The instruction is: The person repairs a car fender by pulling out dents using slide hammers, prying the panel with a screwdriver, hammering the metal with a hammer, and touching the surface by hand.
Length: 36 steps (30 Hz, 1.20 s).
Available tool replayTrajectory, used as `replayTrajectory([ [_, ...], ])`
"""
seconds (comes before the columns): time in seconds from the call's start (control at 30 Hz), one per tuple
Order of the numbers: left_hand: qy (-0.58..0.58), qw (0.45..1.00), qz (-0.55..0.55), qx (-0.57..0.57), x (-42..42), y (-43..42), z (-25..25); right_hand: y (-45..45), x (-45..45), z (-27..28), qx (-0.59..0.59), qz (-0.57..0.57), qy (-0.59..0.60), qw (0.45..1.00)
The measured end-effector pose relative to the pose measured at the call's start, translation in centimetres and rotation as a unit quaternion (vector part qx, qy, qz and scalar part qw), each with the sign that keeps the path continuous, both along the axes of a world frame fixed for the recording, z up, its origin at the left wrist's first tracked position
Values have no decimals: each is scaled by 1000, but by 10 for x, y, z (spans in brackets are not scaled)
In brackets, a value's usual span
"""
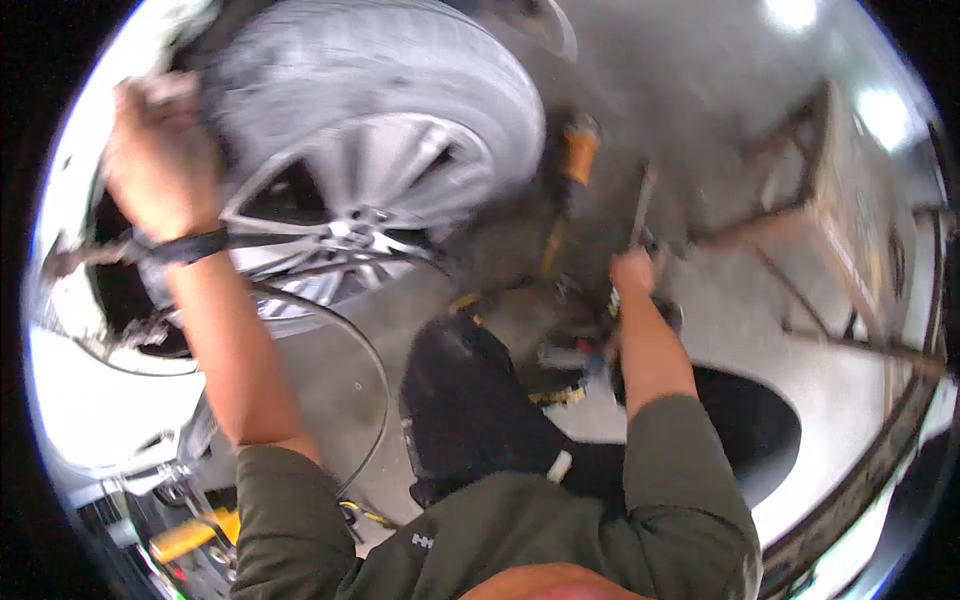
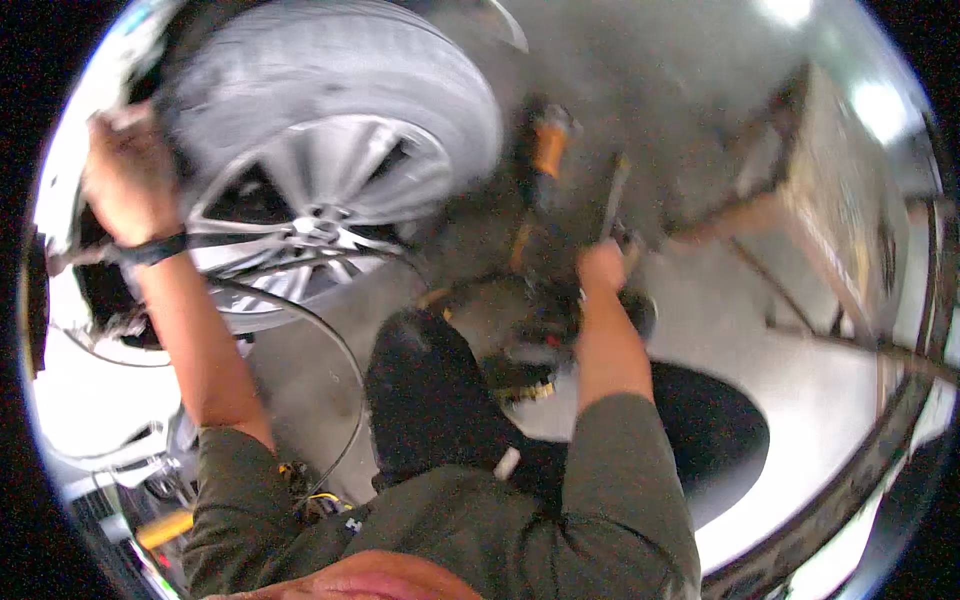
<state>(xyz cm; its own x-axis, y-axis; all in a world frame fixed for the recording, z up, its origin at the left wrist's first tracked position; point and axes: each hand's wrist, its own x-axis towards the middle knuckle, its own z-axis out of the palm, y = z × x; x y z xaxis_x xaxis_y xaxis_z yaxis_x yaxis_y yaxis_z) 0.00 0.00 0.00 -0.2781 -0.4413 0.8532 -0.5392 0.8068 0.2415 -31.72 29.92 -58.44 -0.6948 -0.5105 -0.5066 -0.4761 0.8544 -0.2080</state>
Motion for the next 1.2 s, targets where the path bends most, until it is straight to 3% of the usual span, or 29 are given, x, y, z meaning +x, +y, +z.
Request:
replayTrajectory([
  [0.03,-205,931,261,-151,-16,40,-3,2,5,-26,-33,-95,-46,994],
  [0.07,-213,924,265,-177,-15,39,17,-15,3,-55,-15,136,-8,991],
  [0.1,-221,915,269,-203,-15,39,34,-34,2,-81,-30,347,72,935],
  [0.13,-178,914,248,-265,-11,26,0,17,-59,-133,-72,262,39,962],
  [0.17,31,999,-28,26,-24,32,-3,-5,-74,-91,47,416,128,899],
  [0.2,362,865,-273,212,-39,35,-2,-4,-54,-125,125,372,16,919],
  [0.23,368,851,-308,214,-39,35,-4,6,-49,-161,39,336,1,941],
  [0.27,370,849,-305,222,-38,36,-4,11,-34,-131,43,174,-100,979],
  [0.3,370,847,-307,228,-38,35,-3,7,-13,-100,-41,-169,-255,951],
  [0.33,376,843,-309,228,-38,34,-3,4,1,-80,-111,-337,-317,879],
  [0.37,380,841,-308,232,-37,33,-2,1,14,-61,-142,-404,-349,833],
  [0.53,389,842,-289,238,-39,38,-2,-28,47,60,-23,-288,-309,906],
  [0.63,390,842,-284,242,-39,41,-1,-38,67,126,1,-207,-334,920],
  [0.77,401,836,-285,242,-39,39,-2,-32,88,162,-111,-112,-458,875],
  [0.87,412,832,-283,241,-41,40,-5,-23,105,233,-127,7,-490,862],
  [0.97,412,831,-276,253,-39,41,-6,-21,111,265,-133,115,-569,803],
  [1.03,418,806,-249,338,-32,64,-3,-18,109,286,-137,175,-622,750],
  [1.13,249,891,-122,359,7,120,-18,-23,106,316,-101,188,-686,696],
  [1.2,207,885,-33,416,39,167,-31,-32,109,356,-91,189,-728,653],
])
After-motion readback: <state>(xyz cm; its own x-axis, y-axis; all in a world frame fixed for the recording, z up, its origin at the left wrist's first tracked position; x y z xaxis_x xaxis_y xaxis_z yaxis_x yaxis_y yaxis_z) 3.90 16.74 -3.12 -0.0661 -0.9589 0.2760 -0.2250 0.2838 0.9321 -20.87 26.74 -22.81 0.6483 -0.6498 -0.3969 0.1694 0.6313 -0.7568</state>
